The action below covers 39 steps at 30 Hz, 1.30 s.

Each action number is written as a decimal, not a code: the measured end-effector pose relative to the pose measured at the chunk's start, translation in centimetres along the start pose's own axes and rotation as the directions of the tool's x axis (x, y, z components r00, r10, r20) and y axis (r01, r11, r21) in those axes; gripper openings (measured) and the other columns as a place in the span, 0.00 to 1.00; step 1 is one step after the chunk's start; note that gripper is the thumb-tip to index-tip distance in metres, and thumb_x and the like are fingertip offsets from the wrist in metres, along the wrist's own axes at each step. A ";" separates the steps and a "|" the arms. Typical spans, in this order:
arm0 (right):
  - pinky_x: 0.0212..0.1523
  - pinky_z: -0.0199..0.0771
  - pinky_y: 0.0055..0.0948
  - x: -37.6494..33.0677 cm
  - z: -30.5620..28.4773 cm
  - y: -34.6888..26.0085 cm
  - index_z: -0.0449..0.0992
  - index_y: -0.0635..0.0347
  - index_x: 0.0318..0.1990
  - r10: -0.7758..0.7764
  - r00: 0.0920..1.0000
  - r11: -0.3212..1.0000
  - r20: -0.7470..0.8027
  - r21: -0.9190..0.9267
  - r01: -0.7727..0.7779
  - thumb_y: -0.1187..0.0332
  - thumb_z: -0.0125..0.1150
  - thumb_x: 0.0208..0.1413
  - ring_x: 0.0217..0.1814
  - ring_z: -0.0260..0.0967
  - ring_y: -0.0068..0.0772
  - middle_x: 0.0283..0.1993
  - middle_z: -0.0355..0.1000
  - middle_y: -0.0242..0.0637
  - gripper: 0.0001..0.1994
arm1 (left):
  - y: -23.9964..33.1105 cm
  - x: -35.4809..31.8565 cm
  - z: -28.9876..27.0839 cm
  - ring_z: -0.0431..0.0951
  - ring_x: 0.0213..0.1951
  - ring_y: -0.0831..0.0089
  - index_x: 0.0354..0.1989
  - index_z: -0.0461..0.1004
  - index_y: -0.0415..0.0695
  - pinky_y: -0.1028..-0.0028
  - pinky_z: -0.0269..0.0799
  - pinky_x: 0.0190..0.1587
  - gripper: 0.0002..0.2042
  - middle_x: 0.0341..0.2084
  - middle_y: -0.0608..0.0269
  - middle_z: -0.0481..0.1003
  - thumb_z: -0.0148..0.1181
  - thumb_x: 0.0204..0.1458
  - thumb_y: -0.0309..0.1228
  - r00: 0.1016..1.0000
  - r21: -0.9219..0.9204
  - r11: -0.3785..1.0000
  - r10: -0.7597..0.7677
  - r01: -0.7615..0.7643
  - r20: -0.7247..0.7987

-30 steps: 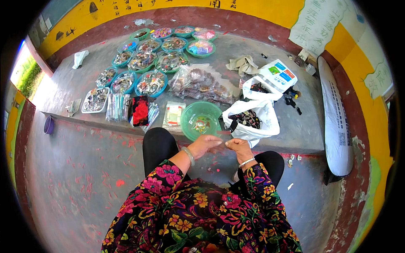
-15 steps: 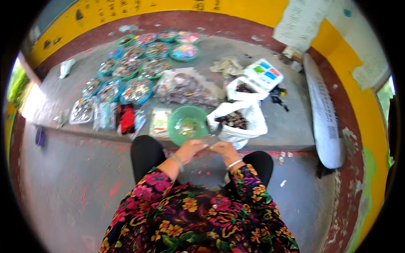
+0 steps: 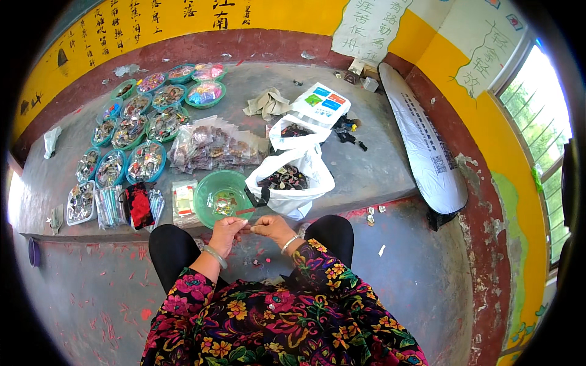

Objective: The person sits on the floor and repeatedly picks small dark objects from a white bag, places them into clear plastic bags, and seals them. The person then places the filled bags into a green bowl. The workspace includes several pre-filled blue trays and a digital scale.

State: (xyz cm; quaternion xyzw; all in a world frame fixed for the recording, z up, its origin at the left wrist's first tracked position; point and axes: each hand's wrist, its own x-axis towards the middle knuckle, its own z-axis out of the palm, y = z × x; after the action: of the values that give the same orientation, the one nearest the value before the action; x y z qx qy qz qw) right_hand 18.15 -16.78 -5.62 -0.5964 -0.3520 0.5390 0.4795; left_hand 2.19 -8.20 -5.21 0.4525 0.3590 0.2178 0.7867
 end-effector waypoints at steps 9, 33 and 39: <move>0.28 0.63 0.17 1.1 0.4 1.2 0.75 0.63 0.26 -0.031 0.999 0.999 0.024 -0.014 0.031 0.68 0.61 0.45 0.25 0.62 0.16 0.24 0.69 0.26 0.07 | -0.7 0.5 -0.4 0.64 0.15 0.83 0.22 0.68 0.43 0.82 0.57 0.17 0.07 0.14 0.70 0.67 0.59 0.46 0.28 0.998 -0.032 0.999 0.038 -0.040 -0.054; 0.25 0.67 0.26 -0.8 0.6 -2.5 0.75 0.57 0.34 -0.523 0.851 0.663 0.047 -0.606 0.440 0.74 0.58 0.40 0.25 0.68 0.32 0.28 0.70 0.37 0.10 | -1.6 1.1 -1.3 0.67 0.22 0.83 0.22 0.69 0.40 0.79 0.64 0.24 0.08 0.18 0.67 0.71 0.63 0.42 0.27 0.927 0.564 0.742 0.348 -0.363 0.139; 0.27 0.67 0.26 -0.6 0.4 -2.4 0.74 0.60 0.32 -0.481 0.874 0.766 -0.073 -0.519 0.379 0.74 0.59 0.42 0.27 0.69 0.34 0.28 0.71 0.37 0.07 | -1.5 1.0 -1.6 0.72 0.23 0.72 0.21 0.68 0.41 0.74 0.66 0.26 0.09 0.20 0.60 0.72 0.61 0.43 0.31 0.898 0.714 0.578 0.406 -0.396 0.169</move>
State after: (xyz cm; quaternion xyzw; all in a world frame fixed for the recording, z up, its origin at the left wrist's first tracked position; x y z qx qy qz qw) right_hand 17.88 -16.55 -3.14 -0.6521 -0.5538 0.2438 0.4568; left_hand 1.67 -7.35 -7.40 0.7962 0.3091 0.2303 0.4663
